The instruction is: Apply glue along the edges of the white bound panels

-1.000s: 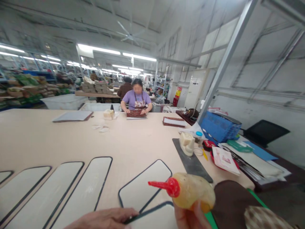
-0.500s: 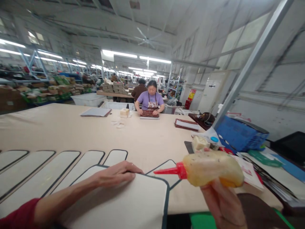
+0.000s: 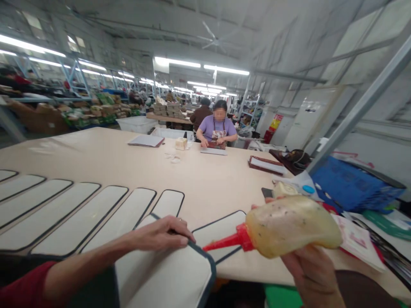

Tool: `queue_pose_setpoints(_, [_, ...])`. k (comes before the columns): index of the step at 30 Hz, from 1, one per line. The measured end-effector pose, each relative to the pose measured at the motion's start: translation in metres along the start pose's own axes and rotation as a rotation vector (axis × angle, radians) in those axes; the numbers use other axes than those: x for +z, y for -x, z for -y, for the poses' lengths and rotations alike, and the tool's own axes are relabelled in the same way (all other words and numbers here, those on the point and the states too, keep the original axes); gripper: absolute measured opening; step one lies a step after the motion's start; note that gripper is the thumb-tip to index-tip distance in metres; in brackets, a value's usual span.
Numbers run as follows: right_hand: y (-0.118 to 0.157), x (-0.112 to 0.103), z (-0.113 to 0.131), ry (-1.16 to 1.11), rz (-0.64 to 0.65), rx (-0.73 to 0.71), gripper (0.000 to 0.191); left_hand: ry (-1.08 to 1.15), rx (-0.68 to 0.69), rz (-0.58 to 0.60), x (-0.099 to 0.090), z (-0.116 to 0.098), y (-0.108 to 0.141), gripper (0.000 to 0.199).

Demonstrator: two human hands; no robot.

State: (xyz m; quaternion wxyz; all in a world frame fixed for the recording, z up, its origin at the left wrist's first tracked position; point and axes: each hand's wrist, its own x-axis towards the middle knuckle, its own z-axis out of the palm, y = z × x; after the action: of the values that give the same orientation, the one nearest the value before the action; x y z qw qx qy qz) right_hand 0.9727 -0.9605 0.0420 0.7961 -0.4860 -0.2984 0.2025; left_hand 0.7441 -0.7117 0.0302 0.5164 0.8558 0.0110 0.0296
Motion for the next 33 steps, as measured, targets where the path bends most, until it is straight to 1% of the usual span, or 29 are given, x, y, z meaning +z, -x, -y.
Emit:
queue_pose_setpoints(1, [-0.003, 0.01, 0.005, 0.008, 0.017, 0.004, 0.046, 0.001, -0.009, -0.005, -0.008, -0.004, -0.002, 0.041])
queue_pose_setpoints(2, [-0.005, 0.02, 0.009, 0.013, 0.037, 0.009, 0.049, 0.0, -0.011, 0.019, -0.016, -0.007, -0.005, 0.037])
queue_pose_setpoints(4, [-0.01, 0.034, 0.014, 0.014, 0.085, 0.019, 0.052, -0.017, 0.004, 0.104, -0.032, -0.015, -0.012, 0.028])
queue_pose_setpoints(7, [-0.019, 0.039, 0.014, -0.015, 0.181, 0.039, 0.054, -0.057, 0.044, 0.225, -0.053, -0.028, -0.02, 0.024])
queue_pose_setpoints(9, [-0.023, 0.038, 0.011, -0.049, 0.258, 0.056, 0.058, -0.074, 0.059, 0.271, -0.062, -0.036, -0.022, 0.027])
queue_pose_setpoints(11, [-0.025, 0.043, 0.011, -0.073, 0.303, 0.077, 0.06, -0.081, 0.061, 0.301, -0.067, -0.042, -0.022, 0.03])
queue_pose_setpoints(13, [-0.022, 0.057, 0.014, -0.083, 0.278, 0.095, 0.053, -0.076, 0.053, 0.33, -0.069, -0.047, -0.02, 0.032])
queue_pose_setpoints(15, [-0.015, 0.076, 0.019, -0.085, 0.194, 0.111, 0.048, -0.063, 0.039, 0.35, -0.07, -0.05, -0.019, 0.036])
queue_pose_setpoints(17, [-0.008, 0.092, 0.024, -0.074, 0.121, 0.131, 0.051, -0.046, 0.022, 0.357, -0.071, -0.053, -0.018, 0.042])
queue_pose_setpoints(18, [-0.007, 0.096, 0.025, -0.067, 0.105, 0.141, 0.054, -0.037, 0.014, 0.357, -0.071, -0.054, -0.018, 0.044])
queue_pose_setpoints(19, [-0.007, 0.097, 0.024, -0.064, 0.109, 0.147, 0.056, -0.03, 0.006, 0.358, -0.07, -0.055, -0.017, 0.046])
queue_pose_setpoints(21, [-0.011, 0.093, 0.02, -0.077, 0.163, 0.155, 0.059, -0.017, -0.004, 0.36, -0.07, -0.057, -0.018, 0.047])
queue_pose_setpoints(23, [-0.019, 0.086, 0.015, -0.106, 0.234, 0.152, 0.056, -0.004, -0.009, 0.363, -0.07, -0.057, -0.018, 0.048])
queue_pose_setpoints(25, [-0.023, 0.081, 0.011, -0.11, 0.271, 0.15, 0.055, 0.002, -0.011, 0.362, -0.069, -0.057, -0.018, 0.048])
queue_pose_setpoints(27, [-0.023, 0.083, 0.011, -0.098, 0.267, 0.145, 0.058, 0.002, -0.009, 0.361, -0.069, -0.057, -0.017, 0.047])
queue_pose_setpoints(30, [-0.015, 0.09, 0.017, -0.067, 0.212, 0.151, 0.068, 0.009, -0.005, 0.359, -0.07, -0.055, -0.017, 0.046])
queue_pose_setpoints(31, [-0.012, 0.092, 0.019, -0.059, 0.192, 0.163, 0.066, 0.014, -0.004, 0.358, -0.07, -0.054, -0.016, 0.046])
queue_pose_setpoints(33, [-0.01, 0.093, 0.022, -0.056, 0.157, 0.206, 0.056, 0.019, -0.003, 0.36, -0.071, -0.053, -0.016, 0.046])
